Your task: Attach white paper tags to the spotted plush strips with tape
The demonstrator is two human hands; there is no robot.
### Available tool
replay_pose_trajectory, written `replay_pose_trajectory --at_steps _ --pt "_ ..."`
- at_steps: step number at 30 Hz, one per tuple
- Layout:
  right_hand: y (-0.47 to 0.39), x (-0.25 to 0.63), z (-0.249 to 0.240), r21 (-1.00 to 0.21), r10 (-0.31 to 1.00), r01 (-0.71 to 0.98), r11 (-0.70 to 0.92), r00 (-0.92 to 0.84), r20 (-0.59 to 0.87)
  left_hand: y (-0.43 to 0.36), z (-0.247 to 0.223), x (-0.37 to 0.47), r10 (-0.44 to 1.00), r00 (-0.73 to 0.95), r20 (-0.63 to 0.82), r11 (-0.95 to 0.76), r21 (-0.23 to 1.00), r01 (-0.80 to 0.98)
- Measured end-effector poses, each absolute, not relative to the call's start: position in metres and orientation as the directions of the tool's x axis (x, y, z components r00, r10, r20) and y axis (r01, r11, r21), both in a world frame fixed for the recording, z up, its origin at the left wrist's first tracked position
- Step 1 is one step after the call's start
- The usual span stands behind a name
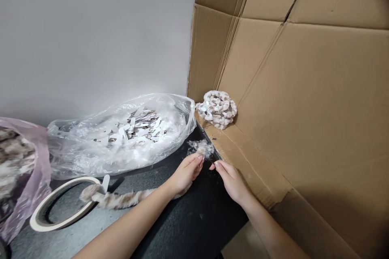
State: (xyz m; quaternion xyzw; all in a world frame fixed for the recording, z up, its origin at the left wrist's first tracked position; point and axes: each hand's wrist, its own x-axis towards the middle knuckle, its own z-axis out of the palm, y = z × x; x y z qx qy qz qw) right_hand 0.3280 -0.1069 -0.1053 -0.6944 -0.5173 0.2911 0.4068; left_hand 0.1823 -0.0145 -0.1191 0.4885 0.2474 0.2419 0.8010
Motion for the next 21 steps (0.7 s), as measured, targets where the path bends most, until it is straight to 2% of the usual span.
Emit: replay_pose_trajectory --at_steps 5,10,21 --pt "-0.1048 0.3247 -0.1048 -0.866 0.960 0.491 -0.100 0.275 0.045 -0.0125 -0.1183 0.1822 0.589 0.791 -0.167 0.415 0.902 -0.118" --pt "-0.1051 0.3243 -0.1061 -0.862 0.950 0.497 -0.100 0.306 0.067 -0.0129 -0.1199 0.1813 0.607 0.780 -0.153 0.399 0.907 -0.133" --pt "-0.1022 0.3229 -0.1051 -0.842 0.964 0.538 -0.035 0.239 0.113 -0.0120 -0.1165 0.1817 0.552 0.817 -0.166 0.387 0.919 -0.074"
